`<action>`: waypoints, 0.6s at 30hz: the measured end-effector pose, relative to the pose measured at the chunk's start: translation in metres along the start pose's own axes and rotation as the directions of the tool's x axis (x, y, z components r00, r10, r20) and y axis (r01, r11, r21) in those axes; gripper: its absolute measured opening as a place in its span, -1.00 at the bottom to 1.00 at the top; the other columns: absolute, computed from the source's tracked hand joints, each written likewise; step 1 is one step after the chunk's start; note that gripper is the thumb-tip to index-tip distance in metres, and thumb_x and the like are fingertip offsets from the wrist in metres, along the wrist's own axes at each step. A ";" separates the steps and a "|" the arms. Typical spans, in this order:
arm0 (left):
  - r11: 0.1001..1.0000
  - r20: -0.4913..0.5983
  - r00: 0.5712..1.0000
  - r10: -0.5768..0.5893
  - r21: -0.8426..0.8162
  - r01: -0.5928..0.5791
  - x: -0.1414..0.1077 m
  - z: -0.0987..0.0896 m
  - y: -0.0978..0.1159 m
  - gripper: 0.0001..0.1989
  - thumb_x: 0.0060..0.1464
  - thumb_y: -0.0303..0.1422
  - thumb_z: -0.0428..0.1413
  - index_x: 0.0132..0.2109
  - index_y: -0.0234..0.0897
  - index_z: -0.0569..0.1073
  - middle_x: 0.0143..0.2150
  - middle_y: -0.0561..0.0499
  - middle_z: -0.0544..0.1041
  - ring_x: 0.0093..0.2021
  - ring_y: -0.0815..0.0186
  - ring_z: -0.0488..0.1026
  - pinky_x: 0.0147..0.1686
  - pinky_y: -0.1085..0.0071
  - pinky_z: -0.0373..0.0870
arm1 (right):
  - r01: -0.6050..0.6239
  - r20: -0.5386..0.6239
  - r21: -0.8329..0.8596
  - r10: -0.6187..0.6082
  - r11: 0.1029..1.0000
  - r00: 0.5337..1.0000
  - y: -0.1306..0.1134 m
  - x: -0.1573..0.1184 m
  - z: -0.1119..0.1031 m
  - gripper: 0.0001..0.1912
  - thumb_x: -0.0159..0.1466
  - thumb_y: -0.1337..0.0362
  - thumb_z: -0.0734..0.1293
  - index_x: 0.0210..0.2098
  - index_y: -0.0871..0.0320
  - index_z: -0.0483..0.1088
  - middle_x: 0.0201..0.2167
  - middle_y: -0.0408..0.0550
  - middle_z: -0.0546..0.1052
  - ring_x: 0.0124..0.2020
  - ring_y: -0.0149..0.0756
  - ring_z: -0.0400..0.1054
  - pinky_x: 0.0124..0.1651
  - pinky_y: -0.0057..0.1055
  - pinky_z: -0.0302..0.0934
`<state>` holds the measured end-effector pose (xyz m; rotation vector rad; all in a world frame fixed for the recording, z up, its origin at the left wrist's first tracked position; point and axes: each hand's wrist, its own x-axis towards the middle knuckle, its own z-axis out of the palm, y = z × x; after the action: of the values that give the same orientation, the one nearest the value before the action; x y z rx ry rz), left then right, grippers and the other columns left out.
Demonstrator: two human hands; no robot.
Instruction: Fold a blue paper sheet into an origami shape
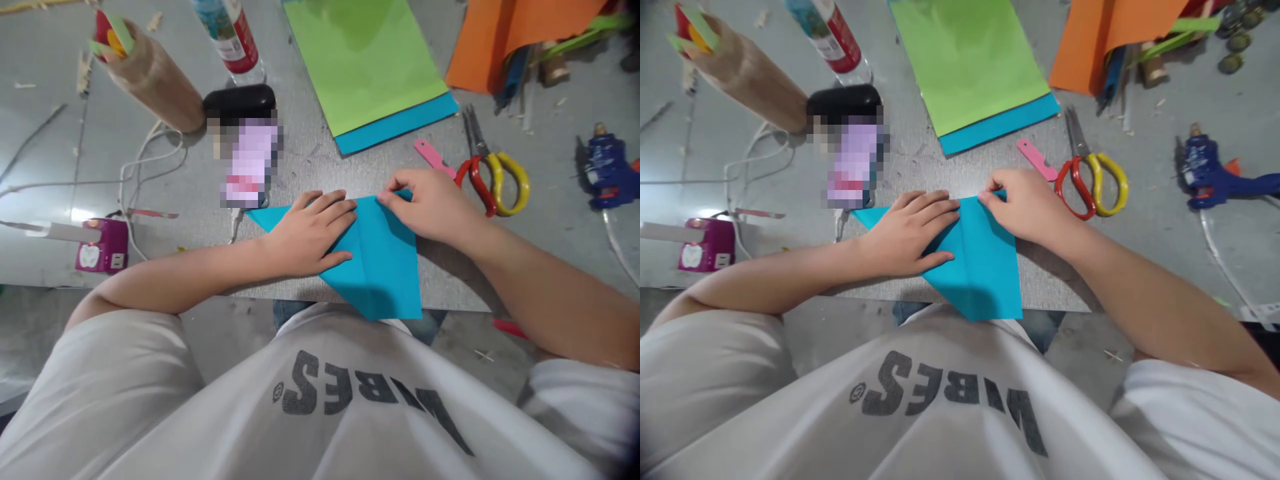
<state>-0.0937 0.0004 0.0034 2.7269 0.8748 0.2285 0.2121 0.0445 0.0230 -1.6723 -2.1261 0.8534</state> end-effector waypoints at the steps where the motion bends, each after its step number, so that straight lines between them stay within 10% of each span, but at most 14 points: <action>1: 1.000 0.005 1.000 0.001 0.000 -0.001 0.000 -0.001 0.000 -0.19 0.70 0.15 0.17 0.69 -0.39 0.55 0.74 -0.49 0.58 0.80 -0.47 0.45 0.76 -0.43 0.34 | 0.000 -0.014 -0.013 0.000 1.000 1.000 -0.002 -0.004 0.001 -0.77 0.56 0.06 0.48 -0.23 -0.02 0.61 -0.19 0.09 0.80 -0.01 0.15 0.69 0.10 0.03 0.45; 18: 0.997 0.009 1.000 -0.020 -0.075 0.020 0.001 -0.006 -0.001 -0.21 0.64 0.15 0.24 0.67 -0.32 0.58 0.79 -0.43 0.52 0.88 -0.47 0.34 0.88 -0.46 0.22 | -0.081 -0.013 -0.079 0.080 0.994 0.997 -0.011 -0.008 0.007 -0.65 0.59 0.06 0.45 -0.34 -0.04 0.57 -0.42 0.08 0.58 -0.10 0.21 0.59 -0.03 0.03 0.28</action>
<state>-0.0950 0.0030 0.0088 2.6469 0.8730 0.2407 0.2016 0.0338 0.0259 -1.8091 -2.1253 0.7913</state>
